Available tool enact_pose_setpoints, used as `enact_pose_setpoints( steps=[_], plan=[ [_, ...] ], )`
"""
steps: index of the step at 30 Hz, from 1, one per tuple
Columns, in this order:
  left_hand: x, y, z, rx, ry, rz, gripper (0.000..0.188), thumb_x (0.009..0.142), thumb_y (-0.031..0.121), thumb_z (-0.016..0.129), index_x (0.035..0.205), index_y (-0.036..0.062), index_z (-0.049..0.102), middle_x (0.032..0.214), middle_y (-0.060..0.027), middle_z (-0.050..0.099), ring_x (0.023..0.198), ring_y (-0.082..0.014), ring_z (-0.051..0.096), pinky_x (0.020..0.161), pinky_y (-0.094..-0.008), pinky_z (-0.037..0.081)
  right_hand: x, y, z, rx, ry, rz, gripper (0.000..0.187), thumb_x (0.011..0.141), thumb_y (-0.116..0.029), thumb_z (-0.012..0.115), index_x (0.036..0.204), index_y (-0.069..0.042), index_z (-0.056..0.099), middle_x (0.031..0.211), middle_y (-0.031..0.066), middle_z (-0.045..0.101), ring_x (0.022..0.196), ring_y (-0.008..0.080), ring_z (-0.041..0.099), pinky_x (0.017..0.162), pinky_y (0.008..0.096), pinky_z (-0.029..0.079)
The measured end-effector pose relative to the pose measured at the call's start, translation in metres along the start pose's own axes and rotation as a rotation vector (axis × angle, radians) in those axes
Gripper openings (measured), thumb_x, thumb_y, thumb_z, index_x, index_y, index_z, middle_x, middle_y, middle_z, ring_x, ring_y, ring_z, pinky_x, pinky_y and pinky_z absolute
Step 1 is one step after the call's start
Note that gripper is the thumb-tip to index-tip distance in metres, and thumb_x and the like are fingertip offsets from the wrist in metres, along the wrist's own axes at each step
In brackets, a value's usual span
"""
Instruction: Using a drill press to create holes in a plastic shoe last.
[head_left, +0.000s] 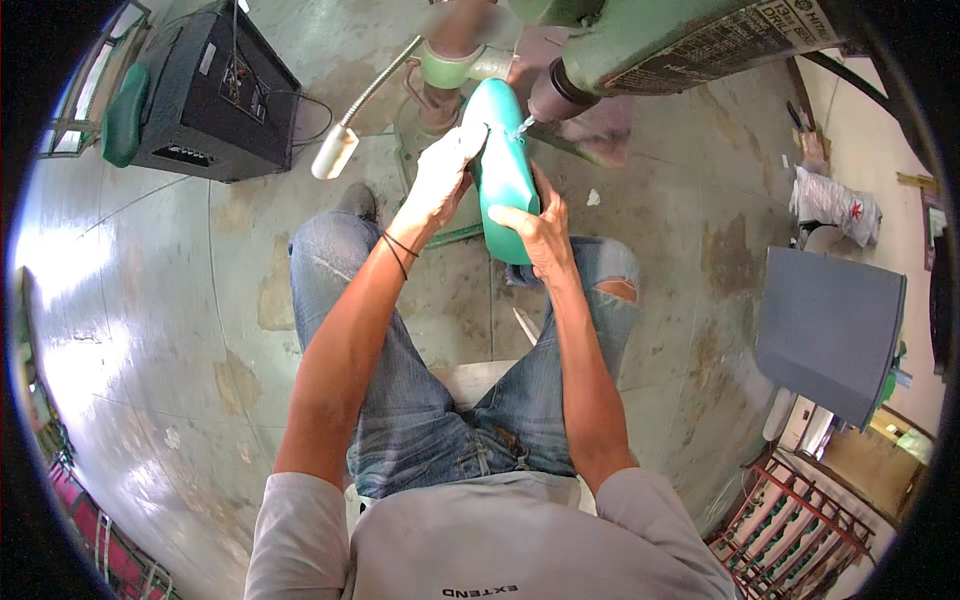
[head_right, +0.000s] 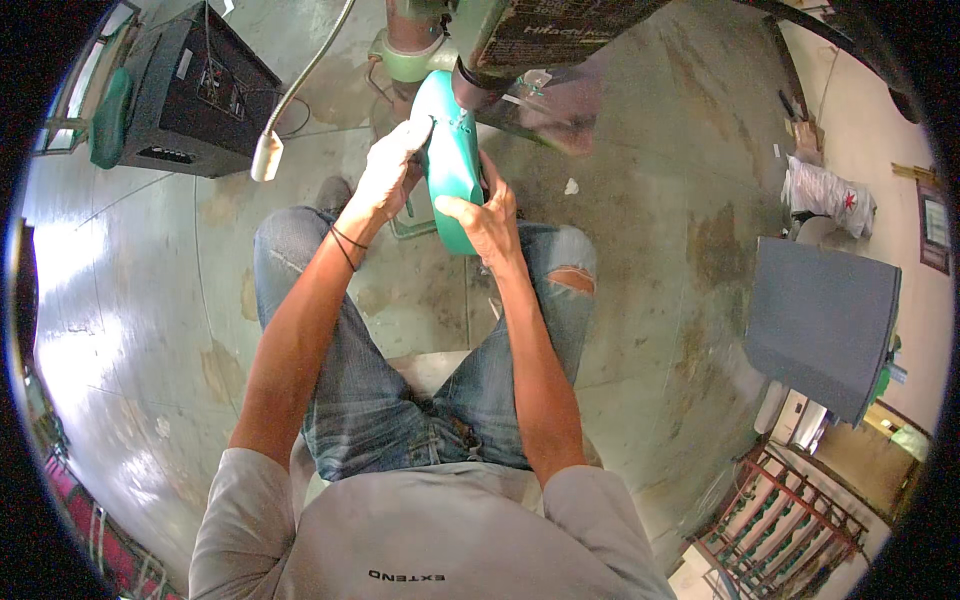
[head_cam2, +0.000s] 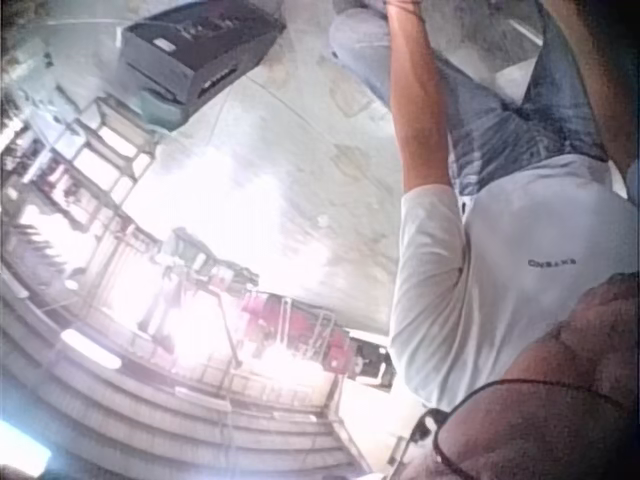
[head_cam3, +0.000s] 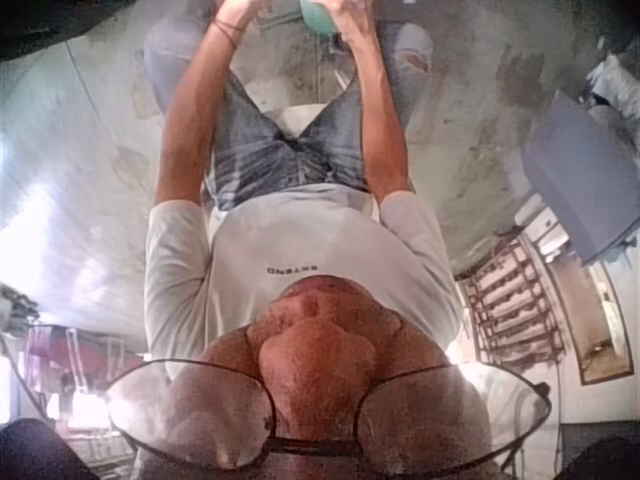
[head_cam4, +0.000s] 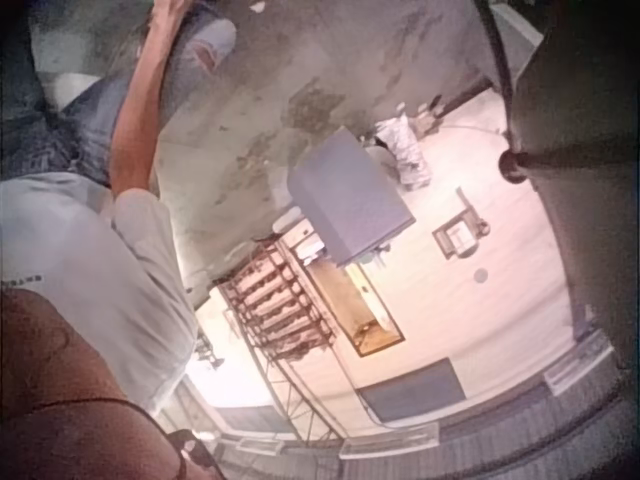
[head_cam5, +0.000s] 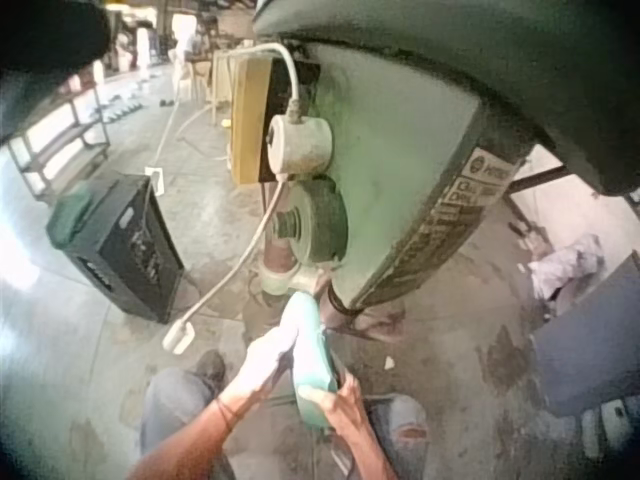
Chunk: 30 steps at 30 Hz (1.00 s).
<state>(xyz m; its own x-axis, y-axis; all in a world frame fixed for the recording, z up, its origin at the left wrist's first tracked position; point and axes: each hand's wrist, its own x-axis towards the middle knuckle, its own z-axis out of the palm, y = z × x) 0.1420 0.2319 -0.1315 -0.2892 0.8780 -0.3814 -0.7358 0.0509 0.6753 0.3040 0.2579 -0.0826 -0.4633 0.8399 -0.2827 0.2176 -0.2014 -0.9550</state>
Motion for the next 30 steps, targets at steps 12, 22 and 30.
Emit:
enact_pose_setpoints(
  steps=[12,22,30],
  plan=[
    [-0.001,0.003,0.0,0.031,-0.027,0.08,0.034,0.091,0.028,0.072,0.116,0.0058,0.065,0.104,0.0002,0.065,0.091,-0.0095,0.058,0.078,-0.0267,0.049,0.003,-0.003,0.003,-0.067,0.009,-0.105,0.083,0.066,-0.023,0.075,0.141,0.001,0.048,0.12,0.0192,0.064,0.106,0.0271,0.063,0.094,0.0376,0.05],
    [0.002,0.001,-0.005,0.081,-0.076,0.095,0.03,0.094,0.025,0.067,0.118,0.0071,0.063,0.109,-0.0001,0.063,0.097,-0.0113,0.059,0.085,-0.0282,0.05,0.004,-0.002,0.004,-0.056,0.026,-0.051,0.082,0.065,-0.023,0.073,0.139,0.002,0.049,0.119,0.0196,0.064,0.105,0.0282,0.063,0.095,0.0375,0.049],
    [0.0,0.006,0.003,0.078,-0.048,0.134,0.031,0.092,0.024,0.07,0.116,0.0052,0.064,0.105,0.0009,0.064,0.095,-0.009,0.058,0.084,-0.0271,0.049,0.002,-0.004,0.009,-0.04,0.037,-0.087,0.082,0.065,-0.022,0.073,0.139,0.003,0.048,0.117,0.0204,0.064,0.106,0.0288,0.062,0.095,0.0377,0.049]
  ],
)
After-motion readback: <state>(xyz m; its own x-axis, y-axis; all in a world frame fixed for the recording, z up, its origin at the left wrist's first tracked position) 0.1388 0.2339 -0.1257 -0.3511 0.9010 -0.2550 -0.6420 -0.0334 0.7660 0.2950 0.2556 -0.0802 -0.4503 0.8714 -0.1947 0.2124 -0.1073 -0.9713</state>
